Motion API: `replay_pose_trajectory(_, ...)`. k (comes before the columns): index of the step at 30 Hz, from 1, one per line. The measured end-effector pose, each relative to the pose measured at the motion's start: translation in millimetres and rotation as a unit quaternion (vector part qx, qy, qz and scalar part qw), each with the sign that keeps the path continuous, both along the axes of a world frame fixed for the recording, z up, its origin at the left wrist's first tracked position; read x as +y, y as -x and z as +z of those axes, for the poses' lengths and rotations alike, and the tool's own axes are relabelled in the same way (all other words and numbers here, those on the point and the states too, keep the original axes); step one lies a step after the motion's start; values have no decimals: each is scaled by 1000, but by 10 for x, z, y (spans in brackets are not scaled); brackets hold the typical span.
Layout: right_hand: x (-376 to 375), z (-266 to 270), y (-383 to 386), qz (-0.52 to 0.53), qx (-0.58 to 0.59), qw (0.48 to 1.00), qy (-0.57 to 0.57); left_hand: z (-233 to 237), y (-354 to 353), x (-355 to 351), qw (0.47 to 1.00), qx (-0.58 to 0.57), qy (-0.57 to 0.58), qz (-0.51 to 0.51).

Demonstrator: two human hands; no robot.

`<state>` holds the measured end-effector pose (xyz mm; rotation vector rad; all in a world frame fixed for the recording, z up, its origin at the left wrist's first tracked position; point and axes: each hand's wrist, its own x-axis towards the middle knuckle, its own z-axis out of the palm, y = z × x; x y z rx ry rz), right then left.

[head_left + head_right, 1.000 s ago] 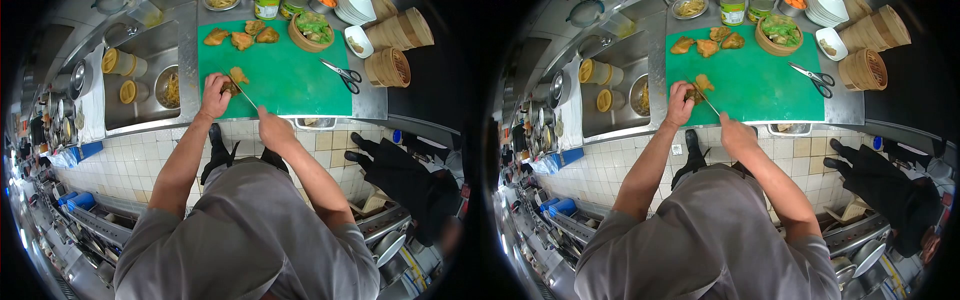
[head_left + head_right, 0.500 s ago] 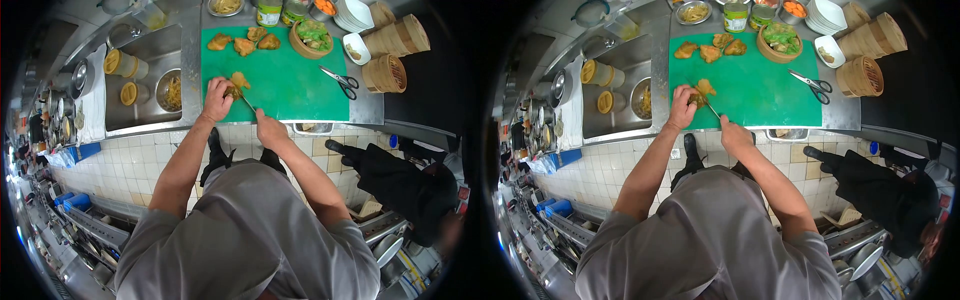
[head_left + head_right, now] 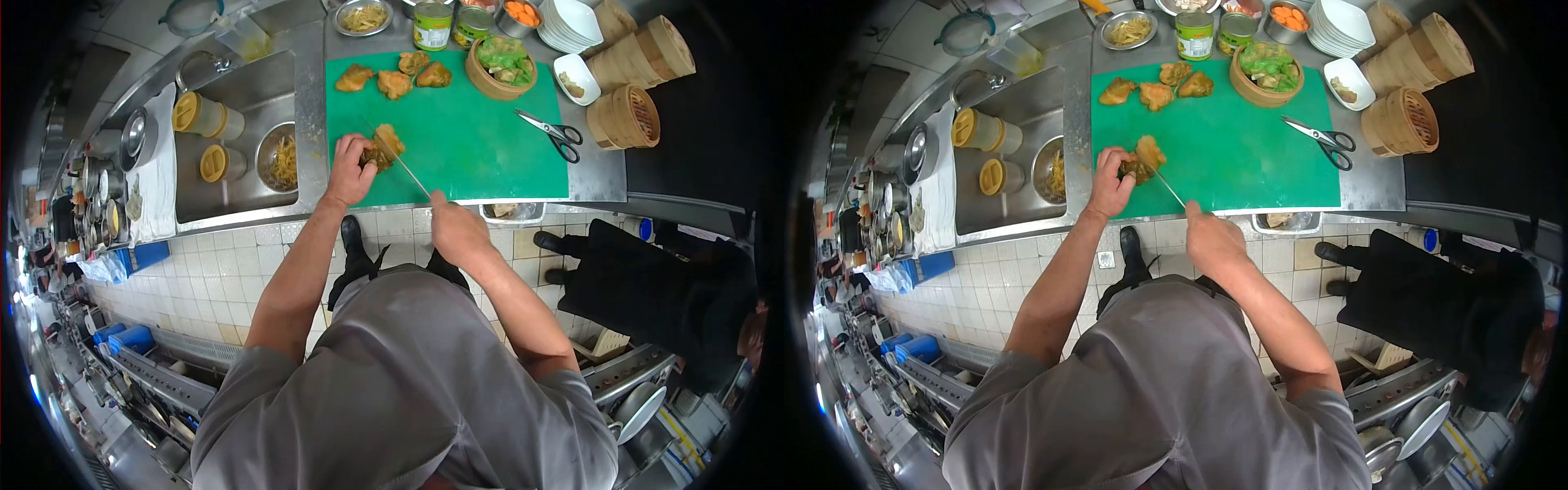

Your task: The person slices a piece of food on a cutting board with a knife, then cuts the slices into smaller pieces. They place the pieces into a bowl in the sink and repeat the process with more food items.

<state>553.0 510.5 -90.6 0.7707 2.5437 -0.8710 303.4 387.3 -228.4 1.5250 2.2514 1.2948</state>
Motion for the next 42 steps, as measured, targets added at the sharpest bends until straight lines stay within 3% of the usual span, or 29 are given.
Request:
replay_pose_trajectory(9, -109, 213, -339, 27, -71, 997, -15, -16, 12, 5, 1000, -7, -1, 7)
replay_pose_trajectory(12, -104, 79, -334, 34, -65, 997, -9, -29, -1, 12, 1000, -11, -10, 12)
replay_pose_trajectory(14, -94, -140, -273, 22, 2, 1000, -5, -49, 2, 15, 1000, -15, -13, 12)
replay_pose_trajectory(17, -66, -403, 193, 18, 8, 1000, 0, -107, -16, 3, 999, -18, -25, 14)
replay_pose_trajectory(21, -69, -315, 232, 17, 7, 1000, -15, -60, -21, 3, 1000, -22, -10, 16)
replay_pose_trajectory(26, -142, -236, -322, 16, -95, 995, 14, -83, -39, -11, 999, -29, -11, 31)
replay_pose_trajectory(32, -93, -698, 276, 22, -30, 999, -10, -20, -57, 1, 1000, -8, -7, 15)
replay_pose_trajectory(42, -75, -438, 177, 16, -29, 999, 7, 79, -73, -4, 999, 5, 43, 5)
